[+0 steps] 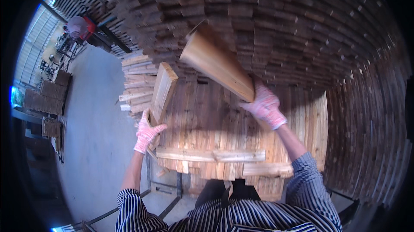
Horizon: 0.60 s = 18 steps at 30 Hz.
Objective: The person repeatedly picks up small wooden planks from a pile on the floor and stacks them onto a metal rack. The person wears pink gloves and a striped shirt while performing the task in a workshop environment.
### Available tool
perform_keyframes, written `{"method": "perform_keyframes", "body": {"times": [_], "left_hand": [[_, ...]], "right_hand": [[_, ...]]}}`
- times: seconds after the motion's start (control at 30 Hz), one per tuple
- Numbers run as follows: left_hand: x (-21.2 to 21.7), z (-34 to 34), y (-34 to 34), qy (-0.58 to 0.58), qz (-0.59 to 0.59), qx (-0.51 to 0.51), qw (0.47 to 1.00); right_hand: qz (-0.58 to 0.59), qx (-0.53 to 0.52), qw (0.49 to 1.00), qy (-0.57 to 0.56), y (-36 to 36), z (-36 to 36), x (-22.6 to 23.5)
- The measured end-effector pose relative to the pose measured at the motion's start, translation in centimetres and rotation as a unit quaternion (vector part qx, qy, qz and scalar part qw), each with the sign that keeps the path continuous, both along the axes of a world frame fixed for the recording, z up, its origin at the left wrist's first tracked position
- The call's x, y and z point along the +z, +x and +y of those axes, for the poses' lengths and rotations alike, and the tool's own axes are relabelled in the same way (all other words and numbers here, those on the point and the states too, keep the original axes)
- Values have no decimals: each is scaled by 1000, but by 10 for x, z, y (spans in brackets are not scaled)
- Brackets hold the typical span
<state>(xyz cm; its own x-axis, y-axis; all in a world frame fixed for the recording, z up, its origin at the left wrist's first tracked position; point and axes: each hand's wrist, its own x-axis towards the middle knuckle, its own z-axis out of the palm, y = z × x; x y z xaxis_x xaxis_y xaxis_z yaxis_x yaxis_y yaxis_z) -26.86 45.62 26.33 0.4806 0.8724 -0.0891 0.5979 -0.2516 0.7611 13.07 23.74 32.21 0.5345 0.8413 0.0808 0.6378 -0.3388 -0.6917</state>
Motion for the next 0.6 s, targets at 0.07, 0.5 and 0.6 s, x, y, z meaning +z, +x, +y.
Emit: {"method": "perform_keyframes", "body": {"times": [0.07, 0.5, 0.6], "left_hand": [[-7, 4, -18, -20, 57, 2, 998], [-105, 47, 162, 228, 311, -313, 868], [-123, 45, 203, 191, 276, -347, 876]], "right_hand": [[-18, 82, 984, -160, 18, -33, 7], [-259, 104, 853, -442, 192, -139, -148], [-204, 85, 855, -469, 202, -132, -166]]}}
